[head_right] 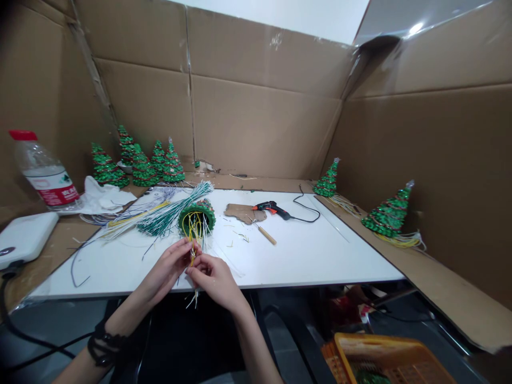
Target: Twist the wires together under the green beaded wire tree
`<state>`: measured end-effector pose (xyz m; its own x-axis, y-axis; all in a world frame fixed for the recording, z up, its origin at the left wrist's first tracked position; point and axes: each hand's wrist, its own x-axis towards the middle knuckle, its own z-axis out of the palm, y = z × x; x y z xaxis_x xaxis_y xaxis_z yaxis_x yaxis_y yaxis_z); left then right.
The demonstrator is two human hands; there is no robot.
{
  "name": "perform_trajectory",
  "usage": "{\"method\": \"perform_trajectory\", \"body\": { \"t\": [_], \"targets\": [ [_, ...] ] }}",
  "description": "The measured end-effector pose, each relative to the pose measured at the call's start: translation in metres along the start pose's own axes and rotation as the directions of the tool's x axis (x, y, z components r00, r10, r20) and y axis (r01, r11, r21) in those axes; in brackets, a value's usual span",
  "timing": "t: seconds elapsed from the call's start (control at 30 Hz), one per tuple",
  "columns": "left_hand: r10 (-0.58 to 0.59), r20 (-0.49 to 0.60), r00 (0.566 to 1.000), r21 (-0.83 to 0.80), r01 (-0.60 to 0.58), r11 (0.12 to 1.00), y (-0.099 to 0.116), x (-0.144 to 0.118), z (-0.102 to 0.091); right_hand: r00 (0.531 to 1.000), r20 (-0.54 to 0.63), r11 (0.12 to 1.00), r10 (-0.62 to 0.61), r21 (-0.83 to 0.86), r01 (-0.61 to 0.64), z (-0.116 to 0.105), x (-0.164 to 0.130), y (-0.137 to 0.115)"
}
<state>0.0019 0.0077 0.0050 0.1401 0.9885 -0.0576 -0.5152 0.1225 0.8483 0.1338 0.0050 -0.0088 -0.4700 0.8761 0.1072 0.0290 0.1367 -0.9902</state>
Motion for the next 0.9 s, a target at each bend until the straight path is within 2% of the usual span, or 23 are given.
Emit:
{"method": "perform_trajectory", "body": {
  "t": [0.9],
  "targets": [
    [0.013, 0.000, 1.000, 0.038, -0.013, 0.999, 0.0005, -0.0009, 0.0008, 1.000, -0.017, 1.000, 0.013, -0.024, -0.014, 0.0008, -0.0007, -0.0011]
  ]
}}
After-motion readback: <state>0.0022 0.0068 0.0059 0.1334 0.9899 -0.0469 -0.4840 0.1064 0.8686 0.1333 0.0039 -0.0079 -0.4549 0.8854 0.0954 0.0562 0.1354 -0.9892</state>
